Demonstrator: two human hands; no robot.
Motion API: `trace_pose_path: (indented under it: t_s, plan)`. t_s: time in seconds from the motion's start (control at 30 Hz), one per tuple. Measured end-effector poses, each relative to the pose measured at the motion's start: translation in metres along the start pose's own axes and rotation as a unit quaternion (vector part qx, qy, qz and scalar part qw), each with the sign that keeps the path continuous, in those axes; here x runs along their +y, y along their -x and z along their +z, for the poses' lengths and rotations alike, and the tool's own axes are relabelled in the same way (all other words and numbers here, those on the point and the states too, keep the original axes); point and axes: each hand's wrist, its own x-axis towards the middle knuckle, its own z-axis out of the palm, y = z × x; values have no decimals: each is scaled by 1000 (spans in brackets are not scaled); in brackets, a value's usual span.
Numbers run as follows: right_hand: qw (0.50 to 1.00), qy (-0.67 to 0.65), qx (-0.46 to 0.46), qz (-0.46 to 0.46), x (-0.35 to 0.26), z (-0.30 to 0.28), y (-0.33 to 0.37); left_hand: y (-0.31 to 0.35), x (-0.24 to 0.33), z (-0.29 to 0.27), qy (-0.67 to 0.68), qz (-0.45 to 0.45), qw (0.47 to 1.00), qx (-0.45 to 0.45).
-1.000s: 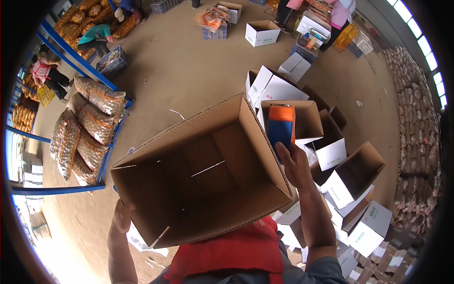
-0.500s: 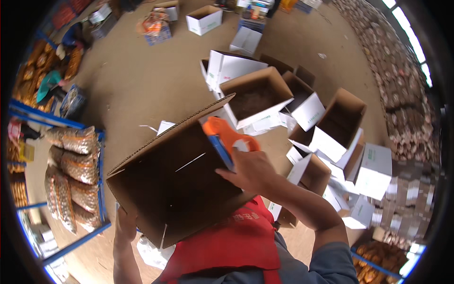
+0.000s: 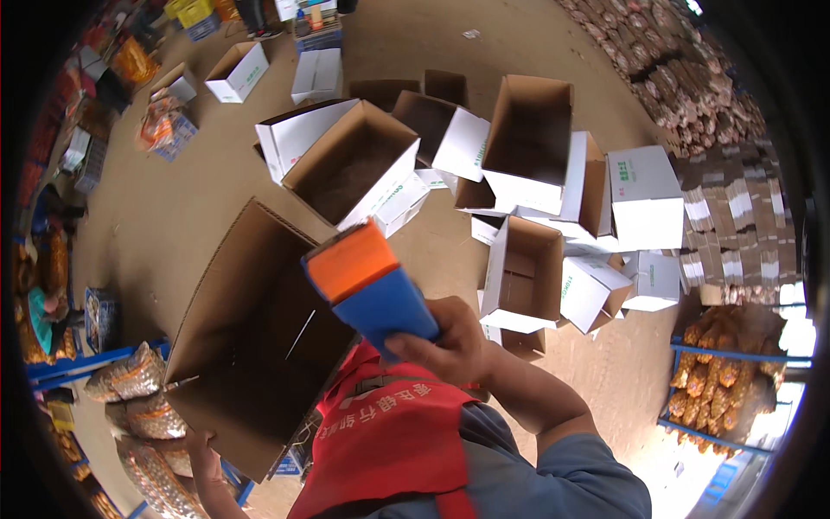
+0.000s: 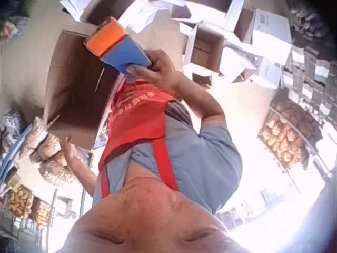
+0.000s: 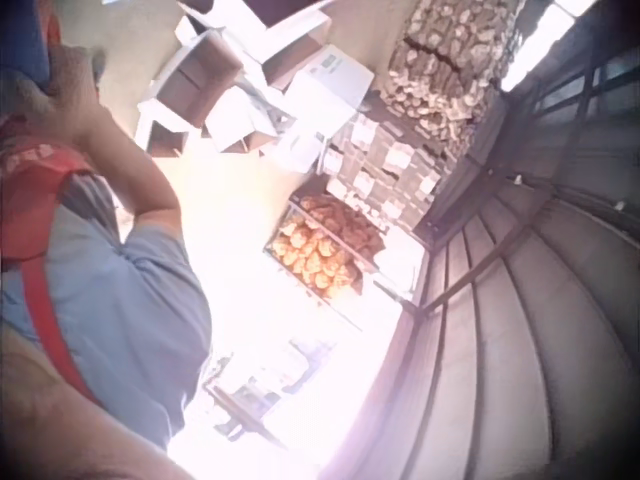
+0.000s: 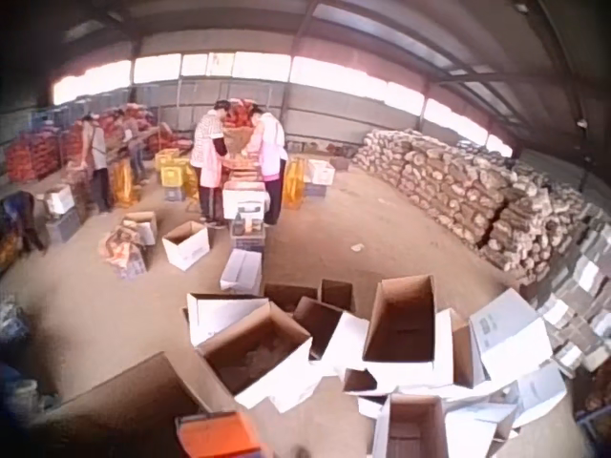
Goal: Assemble and tape together cardboard boxes for produce packaging.
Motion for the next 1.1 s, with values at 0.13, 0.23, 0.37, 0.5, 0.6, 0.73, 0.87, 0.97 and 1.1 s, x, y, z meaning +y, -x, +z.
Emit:
trace_pose_path:
  t_s: [0.13, 0.23, 0.37, 0.5, 0.6, 0.73, 0.87, 0.97, 1.1]
  plan:
    - [968, -95, 227, 48, 14, -47, 25, -23, 14, 33, 42, -24, 997, -53]
    - [939, -146, 309, 38, 40, -75, 52, -49, 27, 65, 35, -36, 994, -92]
    - [902, -149, 400, 68, 107, -104, 92, -80, 35, 119, 75, -75, 983, -150]
    - [829, -70, 523, 182, 196, -134, 152, -103, 48, 196, 162, -166, 942, -242]
    - [791, -107, 585, 143, 264, -145, 215, -108, 54, 256, 159, -186, 949, -198]
    - [700, -122, 637, 299, 342, -146, 316, -112, 64, 304, 148, -208, 948, -191]
    - [557, -162, 728, 365, 377, -121, 406, -108, 60, 313, 115, -181, 949, -233]
    - [505, -204, 761, 352, 377, -91, 437, -103, 50, 314, 68, -156, 942, -289]
    - [567, -200, 719, 349, 369, -41, 429, -106, 31, 321, 51, -228, 925, -299]
